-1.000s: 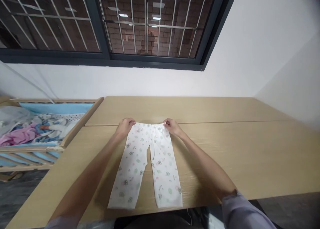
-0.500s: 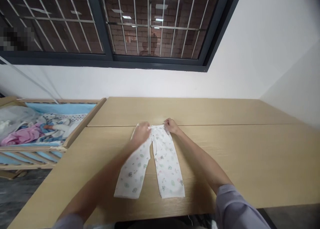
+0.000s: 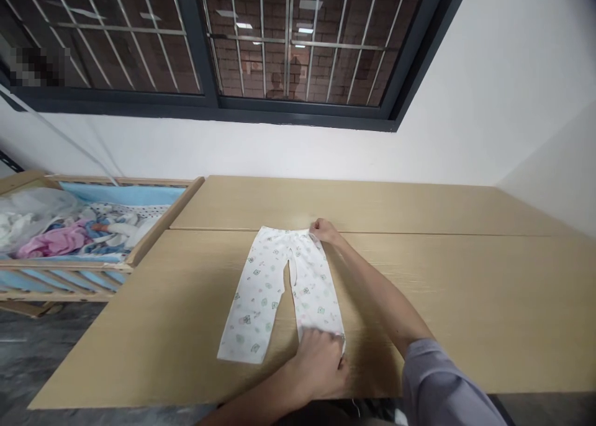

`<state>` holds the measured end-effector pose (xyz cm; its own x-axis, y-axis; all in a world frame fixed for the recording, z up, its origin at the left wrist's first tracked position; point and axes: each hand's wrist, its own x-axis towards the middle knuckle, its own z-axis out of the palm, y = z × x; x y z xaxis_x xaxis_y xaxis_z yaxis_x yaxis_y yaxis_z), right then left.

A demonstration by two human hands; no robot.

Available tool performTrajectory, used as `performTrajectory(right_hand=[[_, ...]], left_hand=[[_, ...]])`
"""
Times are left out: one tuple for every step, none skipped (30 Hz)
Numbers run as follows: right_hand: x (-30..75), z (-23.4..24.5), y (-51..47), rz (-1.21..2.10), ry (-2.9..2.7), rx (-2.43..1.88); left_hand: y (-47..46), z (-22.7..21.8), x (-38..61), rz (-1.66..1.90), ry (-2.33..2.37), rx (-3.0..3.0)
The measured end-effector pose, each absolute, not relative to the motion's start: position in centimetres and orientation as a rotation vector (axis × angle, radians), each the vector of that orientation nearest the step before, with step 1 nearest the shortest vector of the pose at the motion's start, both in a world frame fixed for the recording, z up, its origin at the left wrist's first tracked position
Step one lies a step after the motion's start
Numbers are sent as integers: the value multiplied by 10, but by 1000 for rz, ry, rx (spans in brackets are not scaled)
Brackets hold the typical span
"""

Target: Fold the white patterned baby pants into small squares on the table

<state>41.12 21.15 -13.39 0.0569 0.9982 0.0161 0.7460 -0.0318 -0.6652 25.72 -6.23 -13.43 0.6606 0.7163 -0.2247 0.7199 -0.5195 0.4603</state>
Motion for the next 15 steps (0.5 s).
performTrajectory(right_hand=[[410,-130,212,652,-1749,-1831],[408,-126,212,659,-1757,-1830],[405,-122,212,662,-1763,-1825],[402,-118,213,663,-1768,-1816],[398,-114,213,665,-1774,-1803],[392,-110,214,668,-1782,-1790],[386,-106,216,671,-1793,-1776],[379,-103,218,673,-1803,-1765],[372,-100,220,674,-1812,-1756],[364,-97,223,674,-1820,-1750],[355,-94,226,673,-1828,-1746],[346,-92,229,672,-1836,-1744],[337,-91,232,669,-1844,-1742],[327,-90,235,666,-1851,-1743],[317,-90,238,661,-1858,-1747]], left_hand=[[-62,-127,253,18,1125,2337],[-61,-119,247,60,1144,2308],[-61,-111,241,114,1168,2265],[-61,-103,234,171,1192,2210],[-61,-96,226,225,1212,2144],[-62,-90,217,277,1230,2072],[-64,-85,207,327,1241,1999],[-66,-81,197,377,1250,1923],[-68,-78,187,425,1261,1845],[-71,-76,176,469,1275,1770],[-74,-75,164,504,1296,1701],[-77,-76,152,531,1329,1645],[-80,-77,140,547,1371,1602],[-83,-79,129,554,1421,1573],[-86,-82,117,555,1472,1557]])
